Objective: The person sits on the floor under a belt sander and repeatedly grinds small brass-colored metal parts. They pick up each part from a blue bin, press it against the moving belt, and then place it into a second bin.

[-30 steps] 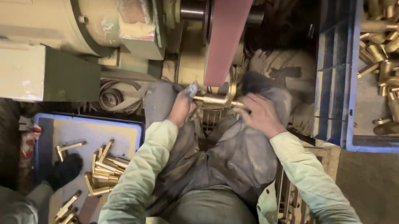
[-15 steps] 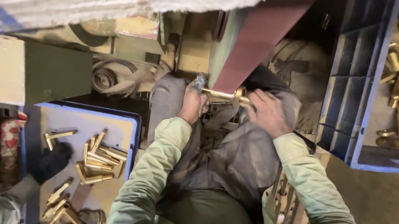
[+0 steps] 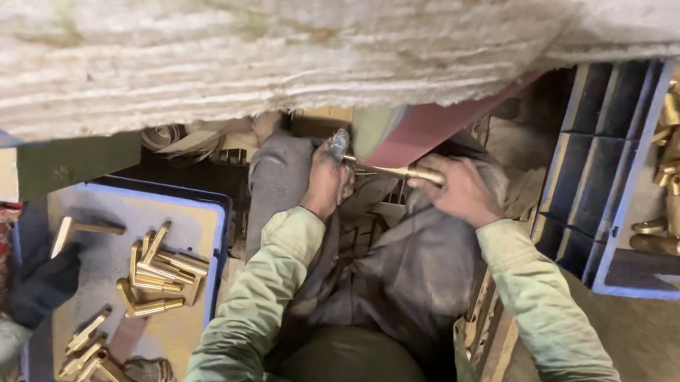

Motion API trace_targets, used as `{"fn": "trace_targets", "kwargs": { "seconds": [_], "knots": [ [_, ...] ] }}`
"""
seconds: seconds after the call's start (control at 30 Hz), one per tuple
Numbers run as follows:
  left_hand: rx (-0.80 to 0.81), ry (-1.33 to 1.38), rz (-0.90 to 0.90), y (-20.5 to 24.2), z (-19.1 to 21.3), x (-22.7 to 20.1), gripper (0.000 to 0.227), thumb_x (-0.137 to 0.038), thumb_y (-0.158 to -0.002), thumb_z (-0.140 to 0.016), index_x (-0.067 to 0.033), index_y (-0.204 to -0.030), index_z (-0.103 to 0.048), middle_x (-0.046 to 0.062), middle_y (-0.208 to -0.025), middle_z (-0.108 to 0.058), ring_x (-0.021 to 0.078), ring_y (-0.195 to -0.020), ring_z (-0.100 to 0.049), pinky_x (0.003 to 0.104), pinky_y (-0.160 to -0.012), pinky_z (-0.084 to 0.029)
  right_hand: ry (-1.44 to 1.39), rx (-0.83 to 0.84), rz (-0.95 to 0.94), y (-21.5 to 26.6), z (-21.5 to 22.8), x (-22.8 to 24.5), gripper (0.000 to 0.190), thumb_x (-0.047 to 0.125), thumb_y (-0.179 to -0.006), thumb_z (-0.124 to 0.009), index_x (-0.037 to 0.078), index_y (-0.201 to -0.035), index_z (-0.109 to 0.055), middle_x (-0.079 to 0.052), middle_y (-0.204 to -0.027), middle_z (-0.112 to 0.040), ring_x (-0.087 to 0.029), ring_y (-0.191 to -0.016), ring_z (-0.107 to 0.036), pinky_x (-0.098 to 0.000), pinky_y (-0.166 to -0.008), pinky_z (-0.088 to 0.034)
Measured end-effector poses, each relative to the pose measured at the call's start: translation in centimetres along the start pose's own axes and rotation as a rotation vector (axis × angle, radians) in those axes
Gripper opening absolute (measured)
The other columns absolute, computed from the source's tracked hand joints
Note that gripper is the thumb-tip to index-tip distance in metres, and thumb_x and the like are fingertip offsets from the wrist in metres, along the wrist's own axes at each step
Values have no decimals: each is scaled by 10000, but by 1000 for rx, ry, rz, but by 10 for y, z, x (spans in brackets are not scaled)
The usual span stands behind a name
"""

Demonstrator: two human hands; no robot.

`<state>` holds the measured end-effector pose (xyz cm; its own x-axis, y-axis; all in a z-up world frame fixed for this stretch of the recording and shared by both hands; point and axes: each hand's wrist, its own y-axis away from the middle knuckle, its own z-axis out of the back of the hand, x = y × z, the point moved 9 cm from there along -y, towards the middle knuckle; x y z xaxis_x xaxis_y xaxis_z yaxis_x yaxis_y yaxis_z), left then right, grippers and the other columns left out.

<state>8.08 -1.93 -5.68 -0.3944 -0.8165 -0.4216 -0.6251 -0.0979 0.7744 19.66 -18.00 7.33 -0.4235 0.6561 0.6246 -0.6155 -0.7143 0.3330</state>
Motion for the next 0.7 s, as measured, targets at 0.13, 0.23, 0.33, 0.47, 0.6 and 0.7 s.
{"fn": "trace_targets", "kwargs": {
  "seconds": [0.13,0.23,0.33,0.47,0.6,0.7],
  "knots": [
    [28,2,-22,3,-2,-1,298,-423,-1043,-542,-157,-909,-528,-35,-493,-371,117,-359,-338,298,-344,-247,-198,77,-29,-4,-12,-21,372,321,-909,-749,55,-1168,-724,-113,-1033,-770,-275,-915,-745,-383,-812,-570],
    [51,-9,-50,1,-2,-3,299,-411,-1036,-539,-146,-900,-526,-37,-494,-370,121,-357,-342,304,-339,-258,-432,194,-80,-7,-27,-38,334,332,-981,-703,13,-1076,-720,-43,-879,-689,-160,-765,-644,-312,-679,-508],
    [79,-29,-87,5,-4,-8,240,-394,-1021,-528,-161,-980,-567,-35,-524,-411,118,-387,-369,306,-361,-273,-639,402,-300,-2,-45,-54,368,364,-1023,-635,13,-946,-720,15,-643,-509,-73,-520,-421,-256,-449,-349],
    [109,-50,-59,10,-5,-15,346,-458,-1049,-480,-120,-1017,-549,-9,-519,-423,130,-375,-371,303,-352,-268,-949,637,-443,-1,-54,-50,438,428,-1002,-576,22,-909,-710,43,-544,-459,-33,-377,-335,-219,-308,-245],
    [191,-241,-158,23,0,-25,368,-436,-1051,-485,-99,-1113,-620,-23,-501,-373,99,-343,-327,274,-324,-250,-795,536,-315,6,-45,-46,468,430,-1045,-570,4,-923,-719,7,-590,-515,-66,-411,-362,-240,-350,-287],
    [166,-297,-194,32,6,-25,304,-370,-1058,-528,-77,-1100,-598,9,-627,-521,121,-396,-410,302,-346,-306,-97,80,11,20,-31,-9,232,331,-967,-670,105,-972,-727,-7,-742,-681,-118,-655,-626,-310,-652,-511]
  ]
}}
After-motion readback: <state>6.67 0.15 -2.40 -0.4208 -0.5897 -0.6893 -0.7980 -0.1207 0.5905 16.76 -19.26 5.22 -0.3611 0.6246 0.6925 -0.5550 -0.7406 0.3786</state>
